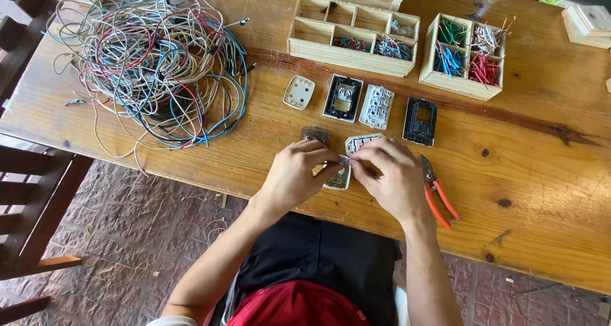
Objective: The person strips the insulation from red and blue wires using pliers, then inserts and secures them into a white electrical socket using a screwdriver. The workspace includes a pile of assorted wires and organized wooden boxes with small parts.
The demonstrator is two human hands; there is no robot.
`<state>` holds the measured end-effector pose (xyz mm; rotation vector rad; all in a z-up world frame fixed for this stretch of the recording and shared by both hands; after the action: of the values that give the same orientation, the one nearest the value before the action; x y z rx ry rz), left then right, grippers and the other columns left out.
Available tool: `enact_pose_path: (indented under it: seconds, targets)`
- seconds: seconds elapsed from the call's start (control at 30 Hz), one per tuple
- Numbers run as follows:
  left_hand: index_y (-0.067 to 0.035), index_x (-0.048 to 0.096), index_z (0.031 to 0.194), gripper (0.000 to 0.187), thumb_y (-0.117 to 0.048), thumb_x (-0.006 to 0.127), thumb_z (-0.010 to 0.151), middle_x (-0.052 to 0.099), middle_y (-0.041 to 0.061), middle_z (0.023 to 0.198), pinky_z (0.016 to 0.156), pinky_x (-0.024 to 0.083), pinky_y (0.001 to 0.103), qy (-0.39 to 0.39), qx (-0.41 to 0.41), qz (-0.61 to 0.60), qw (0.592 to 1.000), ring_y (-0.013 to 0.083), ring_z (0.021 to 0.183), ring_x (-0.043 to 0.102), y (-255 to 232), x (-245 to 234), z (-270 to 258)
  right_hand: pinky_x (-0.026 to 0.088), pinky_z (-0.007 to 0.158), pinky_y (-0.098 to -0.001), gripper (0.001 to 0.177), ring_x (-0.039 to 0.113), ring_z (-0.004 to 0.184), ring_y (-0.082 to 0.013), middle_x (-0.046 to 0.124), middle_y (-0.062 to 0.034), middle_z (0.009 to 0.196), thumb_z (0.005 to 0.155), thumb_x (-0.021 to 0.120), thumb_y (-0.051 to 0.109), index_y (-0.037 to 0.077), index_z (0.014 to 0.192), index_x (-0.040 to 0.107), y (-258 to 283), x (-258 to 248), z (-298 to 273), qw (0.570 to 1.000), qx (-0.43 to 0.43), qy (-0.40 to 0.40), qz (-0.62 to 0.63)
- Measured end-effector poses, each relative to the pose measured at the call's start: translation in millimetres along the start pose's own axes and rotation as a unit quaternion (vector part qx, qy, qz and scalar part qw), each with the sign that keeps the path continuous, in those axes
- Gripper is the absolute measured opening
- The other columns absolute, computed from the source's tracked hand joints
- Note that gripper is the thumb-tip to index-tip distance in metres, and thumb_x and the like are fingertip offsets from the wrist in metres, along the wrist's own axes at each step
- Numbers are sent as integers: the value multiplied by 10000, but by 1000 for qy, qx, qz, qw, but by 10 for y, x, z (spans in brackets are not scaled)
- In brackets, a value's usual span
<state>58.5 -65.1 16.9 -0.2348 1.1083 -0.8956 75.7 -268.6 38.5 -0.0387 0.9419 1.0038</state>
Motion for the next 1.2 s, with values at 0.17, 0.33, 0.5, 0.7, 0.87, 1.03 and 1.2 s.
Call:
enact_pose_path:
  seconds: [0.17, 0.33, 0.5, 0.7, 0.87, 1.03, 1.2]
  targets:
    - [-191, 838, 1119, 144, -262, 730, 1055, 793, 20, 929, 821, 600, 373, 12, 25, 19, 999, 239, 917, 783, -10, 56, -4, 594, 837, -386, 70, 743, 911, -226, 750, 34, 954, 958, 867, 220, 199, 953, 801, 23, 11, 3, 999, -12, -8, -33]
    - [-227, 855, 999, 61, -212, 838, 943, 787, -21, 863, 802, 596, 317, -98, 45, 47, 993, 194, 844, 758, -52, 64, 5, 589, 839, -398, 75, 756, 898, -252, 750, 6, 924, 967, 855, 196, 175, 927, 795, 48, -5, 29, 999, 10, -35, 10]
    - [-238, 853, 1005, 61, -213, 834, 952, 797, -34, 878, 831, 600, 303, -116, 51, 48, 991, 179, 853, 759, -53, 74, -1, 591, 843, -395, 73, 765, 900, -253, 760, 7, 924, 958, 862, 187, 175, 928, 797, 32, 13, 25, 999, 20, -37, 30]
    - [-182, 854, 1012, 72, -158, 814, 958, 817, 7, 904, 869, 600, 330, -98, 82, 56, 990, 206, 882, 791, -81, 32, 20, 590, 866, -412, 77, 762, 879, -269, 748, -7, 889, 929, 868, 163, 169, 908, 795, 70, -2, 54, 999, 25, -23, 30]
    - [-197, 850, 995, 66, -169, 846, 935, 813, -18, 906, 861, 611, 312, -134, 92, 60, 985, 182, 886, 785, -51, 45, 3, 594, 877, -406, 66, 772, 883, -255, 758, 5, 893, 927, 867, 160, 169, 919, 801, 55, 14, 51, 998, 33, -30, 38]
    - [-224, 857, 978, 103, -174, 880, 890, 816, -53, 906, 848, 602, 274, -168, 100, 61, 979, 146, 877, 774, -41, 41, -26, 595, 883, -400, 74, 774, 883, -263, 765, -4, 899, 947, 873, 191, 169, 931, 803, 44, 26, 32, 997, 31, -38, 57]
    - [-239, 865, 950, 90, -215, 914, 878, 807, -48, 841, 792, 607, 281, -152, 34, 28, 987, 157, 806, 761, 81, 88, -49, 605, 859, -429, 72, 782, 897, -279, 781, -51, 944, 967, 839, 130, 130, 1033, 810, 165, -18, 63, 993, 64, -31, 93]
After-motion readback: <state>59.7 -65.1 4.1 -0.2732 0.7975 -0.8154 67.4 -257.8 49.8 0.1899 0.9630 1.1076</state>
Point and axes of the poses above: each hand's wrist, its own z-axis towards the middle knuckle, its own x-axis out of the palm, y = z × x, the point moved 3 cm from there along z, towards the middle knuckle
